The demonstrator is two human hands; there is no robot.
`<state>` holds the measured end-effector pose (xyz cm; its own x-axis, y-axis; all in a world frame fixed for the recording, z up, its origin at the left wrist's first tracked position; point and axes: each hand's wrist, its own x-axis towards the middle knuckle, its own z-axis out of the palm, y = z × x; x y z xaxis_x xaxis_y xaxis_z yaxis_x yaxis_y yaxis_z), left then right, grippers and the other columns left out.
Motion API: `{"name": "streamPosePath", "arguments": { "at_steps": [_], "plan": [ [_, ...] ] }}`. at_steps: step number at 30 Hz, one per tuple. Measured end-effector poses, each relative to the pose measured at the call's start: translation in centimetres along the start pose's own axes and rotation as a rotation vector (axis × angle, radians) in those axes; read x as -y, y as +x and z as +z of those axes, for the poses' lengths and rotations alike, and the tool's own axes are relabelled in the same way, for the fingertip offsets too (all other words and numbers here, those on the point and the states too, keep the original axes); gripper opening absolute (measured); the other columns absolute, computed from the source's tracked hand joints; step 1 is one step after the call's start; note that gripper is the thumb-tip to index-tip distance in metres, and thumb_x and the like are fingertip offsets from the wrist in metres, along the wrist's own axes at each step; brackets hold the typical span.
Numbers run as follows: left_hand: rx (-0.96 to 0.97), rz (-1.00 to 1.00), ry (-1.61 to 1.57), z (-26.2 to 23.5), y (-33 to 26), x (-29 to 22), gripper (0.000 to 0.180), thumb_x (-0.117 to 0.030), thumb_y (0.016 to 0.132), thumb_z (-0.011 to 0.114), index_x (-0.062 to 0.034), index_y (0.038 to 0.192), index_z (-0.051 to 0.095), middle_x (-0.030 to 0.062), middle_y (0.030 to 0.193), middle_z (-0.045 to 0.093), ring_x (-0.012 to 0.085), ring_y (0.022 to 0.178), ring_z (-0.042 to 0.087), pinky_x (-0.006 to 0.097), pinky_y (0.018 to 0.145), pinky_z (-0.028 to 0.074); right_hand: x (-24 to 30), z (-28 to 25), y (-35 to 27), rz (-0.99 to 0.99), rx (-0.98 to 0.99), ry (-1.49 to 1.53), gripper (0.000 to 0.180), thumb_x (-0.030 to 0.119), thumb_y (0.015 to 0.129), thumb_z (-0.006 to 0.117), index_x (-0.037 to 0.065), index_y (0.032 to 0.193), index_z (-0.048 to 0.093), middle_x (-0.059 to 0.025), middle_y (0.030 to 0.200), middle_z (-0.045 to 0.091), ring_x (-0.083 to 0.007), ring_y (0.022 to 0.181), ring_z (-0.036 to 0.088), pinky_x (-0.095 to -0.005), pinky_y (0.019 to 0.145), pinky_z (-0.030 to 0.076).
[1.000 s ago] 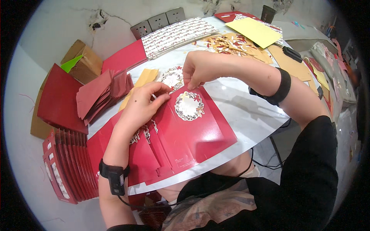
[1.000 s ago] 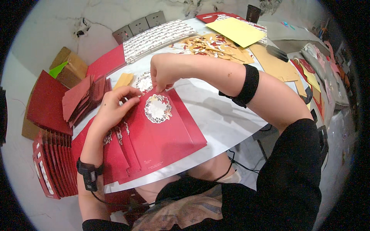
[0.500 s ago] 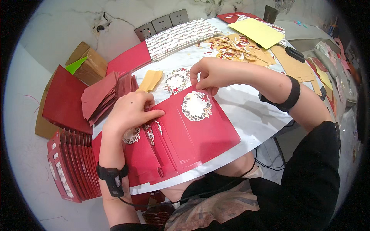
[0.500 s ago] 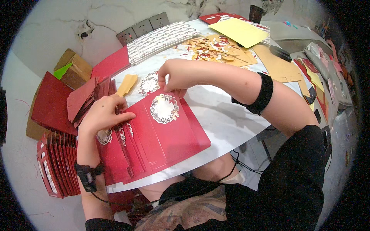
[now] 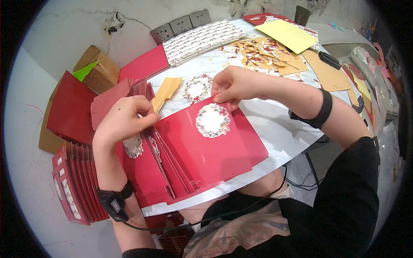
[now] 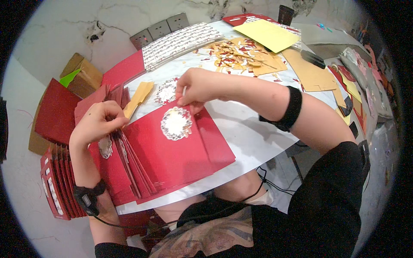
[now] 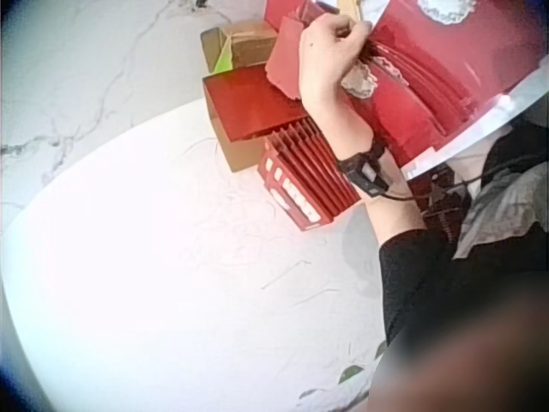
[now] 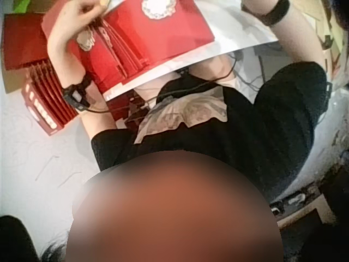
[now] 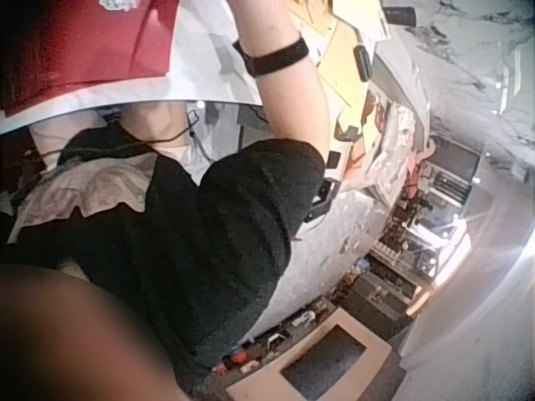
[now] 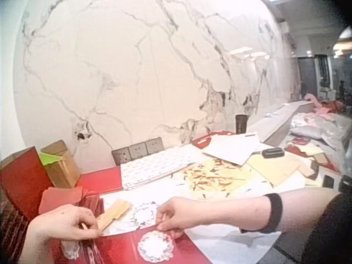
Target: Assembling decorative cards by attaching round ornaments to red cardstock envelopes.
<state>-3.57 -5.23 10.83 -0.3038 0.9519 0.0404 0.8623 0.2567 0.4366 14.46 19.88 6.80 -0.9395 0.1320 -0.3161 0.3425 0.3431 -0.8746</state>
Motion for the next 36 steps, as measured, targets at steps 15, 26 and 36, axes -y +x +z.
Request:
{"name": "streamPosePath", "arguments": {
  "at_steps": [15,26,36],
  "plan": [
    [0.188,-0.052,-0.262,-0.7,0.1,1.2,0.022,-0.010,0.086,0.079,-0.0023,0.095,0.061,0.0010,0.077,0.065,0.0062,0.069,0.059,0.026,0.064,0.049,4.7,8.0,6.2,-0.305,-0.019,-0.501,0.026,0.021,0.094,0.070,-0.005,0.100,0.071,-0.0143,0.088,0.074,-0.0186,0.071,0.073,-0.0311,0.061,0.059],
    [0.194,-0.181,-0.402,-1.6,-0.4,1.3,0.020,0.005,0.083,0.075,-0.0016,0.094,0.060,-0.0005,0.081,0.065,0.0051,0.076,0.064,0.022,0.068,0.052,3.5,9.3,4.6,-0.106,0.216,0.233,0.018,0.014,0.100,0.064,-0.004,0.100,0.069,-0.0109,0.088,0.074,-0.0142,0.077,0.073,-0.0251,0.069,0.060],
    [0.183,-0.181,-0.470,-3.2,-1.5,0.5,0.015,0.000,0.087,0.073,-0.0031,0.093,0.061,-0.0033,0.087,0.064,0.0041,0.084,0.062,0.022,0.075,0.052,3.2,9.5,4.5,-0.060,0.198,0.276,0.024,0.020,0.100,0.067,-0.004,0.094,0.068,-0.0114,0.083,0.073,-0.0141,0.074,0.073,-0.0258,0.067,0.062]
  ]
}}
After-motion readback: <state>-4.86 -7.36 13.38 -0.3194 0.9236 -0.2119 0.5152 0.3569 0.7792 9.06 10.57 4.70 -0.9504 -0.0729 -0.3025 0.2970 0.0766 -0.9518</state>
